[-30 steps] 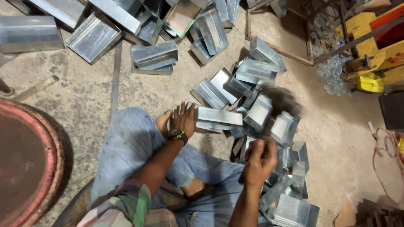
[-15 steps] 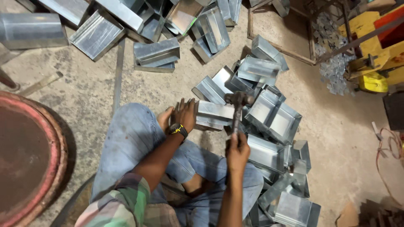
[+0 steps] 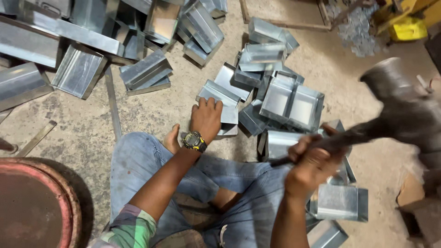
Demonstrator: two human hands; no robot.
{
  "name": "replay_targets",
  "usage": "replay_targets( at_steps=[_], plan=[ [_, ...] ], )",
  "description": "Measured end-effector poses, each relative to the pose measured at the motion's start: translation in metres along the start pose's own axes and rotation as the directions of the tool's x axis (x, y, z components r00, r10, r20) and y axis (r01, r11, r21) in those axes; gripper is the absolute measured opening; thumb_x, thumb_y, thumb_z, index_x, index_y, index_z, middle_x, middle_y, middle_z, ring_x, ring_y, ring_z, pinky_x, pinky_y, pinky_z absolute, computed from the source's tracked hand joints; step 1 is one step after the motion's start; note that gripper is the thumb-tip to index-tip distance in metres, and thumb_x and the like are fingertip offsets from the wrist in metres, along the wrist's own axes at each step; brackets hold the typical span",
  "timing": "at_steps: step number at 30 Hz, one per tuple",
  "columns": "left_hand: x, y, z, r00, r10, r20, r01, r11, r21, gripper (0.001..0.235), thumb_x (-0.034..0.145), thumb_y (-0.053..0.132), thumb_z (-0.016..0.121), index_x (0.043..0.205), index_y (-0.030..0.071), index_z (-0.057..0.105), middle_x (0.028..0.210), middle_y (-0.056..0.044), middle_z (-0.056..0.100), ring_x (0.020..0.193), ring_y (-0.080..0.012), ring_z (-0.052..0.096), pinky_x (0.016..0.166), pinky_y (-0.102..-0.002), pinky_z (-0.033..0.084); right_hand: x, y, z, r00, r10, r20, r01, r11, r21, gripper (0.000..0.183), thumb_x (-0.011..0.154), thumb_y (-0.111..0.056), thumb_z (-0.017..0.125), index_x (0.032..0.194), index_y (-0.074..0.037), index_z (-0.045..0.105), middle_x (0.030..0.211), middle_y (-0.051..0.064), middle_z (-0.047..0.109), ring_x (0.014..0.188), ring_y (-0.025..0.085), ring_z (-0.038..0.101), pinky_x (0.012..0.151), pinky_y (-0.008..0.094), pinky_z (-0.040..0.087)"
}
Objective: The person uses a hammer to flatten or shape the edges and corners of various small rectangular metal boxes while sitting on the floor, handling the boxes one by one.
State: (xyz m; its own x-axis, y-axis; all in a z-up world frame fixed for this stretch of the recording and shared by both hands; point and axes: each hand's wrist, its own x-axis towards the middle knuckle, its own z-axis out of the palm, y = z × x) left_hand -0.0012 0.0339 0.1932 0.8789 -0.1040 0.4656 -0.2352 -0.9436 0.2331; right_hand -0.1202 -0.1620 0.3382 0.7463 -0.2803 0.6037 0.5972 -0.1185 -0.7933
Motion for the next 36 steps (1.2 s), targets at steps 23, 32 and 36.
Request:
replay_targets(
  at_steps=[23, 32, 36],
  plan=[
    [0.001, 0.003, 0.004, 0.999, 0.019, -0.028, -0.018, 0.999, 0.041, 0.011, 0.086, 0.014, 0.061, 0.097, 0.012, 0.064, 0.095, -0.008, 0.064, 0.095, -0.0316, 0.061, 0.072, -0.044, 0.052, -0.063, 0.066, -0.015, 0.845, 0.531, 0.062, -0.338, 0.622, -0.707, 0.046, 0.098, -0.017, 0.061, 0.145, -0.016, 0.062, 0.059, 0.007, 0.056, 0.054, 0.012, 0.053, 0.054, 0.032, 0.045],
    [0.003, 0.001, -0.001, 0.998, 0.016, 0.062, -0.009, 0.994, -0.106, 0.021, 0.08, 0.004, 0.063, 0.101, 0.008, 0.063, 0.102, -0.012, 0.064, 0.098, -0.0362, 0.06, 0.072, -0.045, 0.053, -0.083, 0.092, -0.012, 0.847, 0.52, 0.111, -0.412, 0.774, -0.481, 0.048, 0.102, -0.017, 0.056, 0.151, -0.012, 0.054, 0.063, -0.002, 0.052, 0.056, 0.007, 0.049, 0.053, 0.025, 0.043],
    [-0.025, -0.016, 0.016, 0.959, -0.182, -0.218, 0.037, 0.841, -0.54, 0.052, 0.065, -0.005, 0.055, 0.117, -0.001, 0.058, 0.126, -0.025, 0.06, 0.111, -0.0452, 0.058, 0.08, -0.05, 0.055, -0.107, 0.107, -0.032, 0.867, 0.497, 0.042, -0.442, 0.806, -0.394, 0.047, 0.102, -0.015, 0.058, 0.149, -0.009, 0.057, 0.067, -0.004, 0.053, 0.058, 0.006, 0.047, 0.053, 0.025, 0.04]
  ],
)
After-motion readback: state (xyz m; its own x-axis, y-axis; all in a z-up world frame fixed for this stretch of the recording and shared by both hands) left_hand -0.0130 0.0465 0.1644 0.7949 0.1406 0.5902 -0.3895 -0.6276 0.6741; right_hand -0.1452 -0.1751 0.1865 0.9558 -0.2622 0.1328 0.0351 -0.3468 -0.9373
